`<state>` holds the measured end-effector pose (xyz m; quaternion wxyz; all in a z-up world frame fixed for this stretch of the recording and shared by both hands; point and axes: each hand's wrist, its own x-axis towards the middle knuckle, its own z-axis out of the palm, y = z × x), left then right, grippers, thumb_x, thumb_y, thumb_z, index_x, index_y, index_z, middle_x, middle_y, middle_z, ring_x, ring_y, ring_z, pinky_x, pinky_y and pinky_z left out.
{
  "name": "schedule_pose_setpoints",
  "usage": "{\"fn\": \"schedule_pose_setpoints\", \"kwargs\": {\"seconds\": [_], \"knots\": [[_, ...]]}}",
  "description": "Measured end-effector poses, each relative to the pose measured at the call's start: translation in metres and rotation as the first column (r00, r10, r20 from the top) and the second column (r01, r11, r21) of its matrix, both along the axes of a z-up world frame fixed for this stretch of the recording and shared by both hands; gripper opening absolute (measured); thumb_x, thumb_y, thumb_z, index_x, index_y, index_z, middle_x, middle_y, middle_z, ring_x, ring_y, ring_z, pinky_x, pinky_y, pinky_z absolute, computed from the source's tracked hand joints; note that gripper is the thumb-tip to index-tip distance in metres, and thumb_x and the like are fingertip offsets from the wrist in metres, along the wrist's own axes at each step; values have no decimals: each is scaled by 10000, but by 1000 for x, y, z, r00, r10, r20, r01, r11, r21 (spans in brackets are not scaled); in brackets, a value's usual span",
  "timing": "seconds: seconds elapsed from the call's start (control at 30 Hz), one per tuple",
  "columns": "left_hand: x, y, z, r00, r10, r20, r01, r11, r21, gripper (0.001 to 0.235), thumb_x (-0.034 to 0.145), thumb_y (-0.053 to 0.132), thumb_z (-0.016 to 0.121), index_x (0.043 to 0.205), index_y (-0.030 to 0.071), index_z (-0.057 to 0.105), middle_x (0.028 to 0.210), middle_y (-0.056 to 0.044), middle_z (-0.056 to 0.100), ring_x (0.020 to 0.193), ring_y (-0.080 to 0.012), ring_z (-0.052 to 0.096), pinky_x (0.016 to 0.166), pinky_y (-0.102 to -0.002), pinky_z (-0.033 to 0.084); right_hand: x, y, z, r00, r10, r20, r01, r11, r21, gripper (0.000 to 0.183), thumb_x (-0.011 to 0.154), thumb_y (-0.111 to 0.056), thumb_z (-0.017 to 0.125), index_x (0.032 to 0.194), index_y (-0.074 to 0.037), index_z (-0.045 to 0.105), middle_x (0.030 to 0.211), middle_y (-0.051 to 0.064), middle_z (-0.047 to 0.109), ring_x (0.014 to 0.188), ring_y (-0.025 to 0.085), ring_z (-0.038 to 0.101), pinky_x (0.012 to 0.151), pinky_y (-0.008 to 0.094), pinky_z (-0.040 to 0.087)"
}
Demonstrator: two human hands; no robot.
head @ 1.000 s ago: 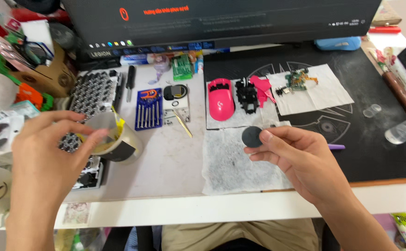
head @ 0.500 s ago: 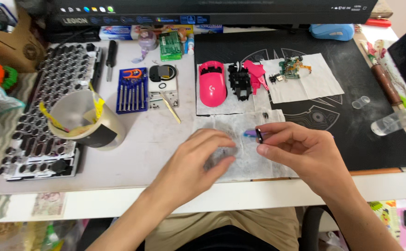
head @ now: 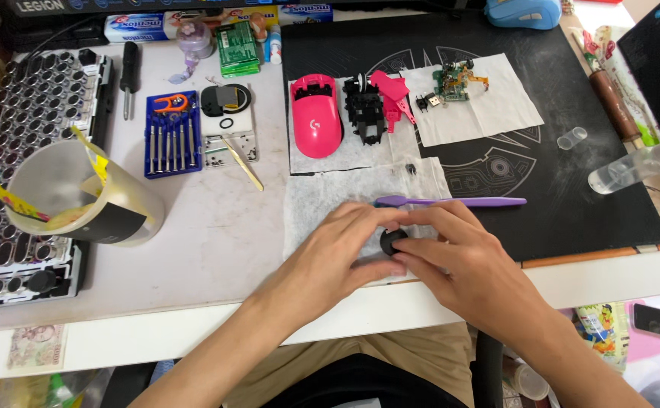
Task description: The person cleans a small black circular mouse component using a purple toothbrush and a white cloth. They scrub the surface, wipe it, and inspect it repeatedly while handling a disassembled pink mouse and other tools on the desk.
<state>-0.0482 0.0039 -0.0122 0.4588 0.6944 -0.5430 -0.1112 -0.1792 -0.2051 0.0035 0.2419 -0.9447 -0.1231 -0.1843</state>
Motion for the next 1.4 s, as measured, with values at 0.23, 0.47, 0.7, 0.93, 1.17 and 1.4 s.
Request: {"fn": "schedule_pose_setpoints", "kwargs": {"seconds": [0.23,0.47,0.7,0.93,1.17,1.4], "knots": [[0,-3,0,996,54,-76,-45,993,109,841,934,327,931,1638,120,520,1447,-104,768,1439,-269,629,1188,-421,535,-2,-3,-7,999,46,11,-46,998,-32,136,1108,-126,724,1166,-63,830,1280,155,676,1097,372,642,980,505,550],[0,-2,0,993,59,-107,-48,994,103,879,926,319,945,1664,133,506,1449,-100,779,1456,-281,619,1212,-436,514,-6,-3,-12,999,44,32,-38,986,-160,71,1084,-95,759,1155,-89,753,1429,108,729,1317,388,677,995,508,542],[0,-3,2,989,68,-128,-50,989,136,950,902,305,961,1695,129,467,1487,-47,786,1443,-300,602,1197,-449,506,-7,-6,-3,995,95,7,-88,943,-322,74,1103,-63,673,1168,-75,705,1399,159,711,1396,400,629,1023,504,518],[1,-3,0,992,60,-114,-47,992,115,935,895,306,965,1678,119,489,1468,-57,802,1470,-285,608,1223,-436,499,-4,-11,1,993,117,15,-105,936,-337,26,1119,-84,667,1129,-97,686,1399,127,705,1381,381,642,1020,493,511],[2,-4,-3,988,74,-133,-55,988,141,929,881,322,964,1670,137,510,1458,-48,807,1465,-264,600,1203,-418,494,-10,-20,3,987,157,-34,-158,911,-382,93,1110,-77,653,1180,-87,713,1452,109,705,1454,363,609,1053,485,520],[2,-3,-2,989,76,-125,-58,988,142,829,890,328,950,1601,113,581,1449,-61,798,1445,-248,617,1182,-403,516,-17,-26,8,976,206,-64,-211,854,-476,133,1133,-116,608,1220,-75,699,1485,109,693,1446,377,598,1041,499,526]]}}
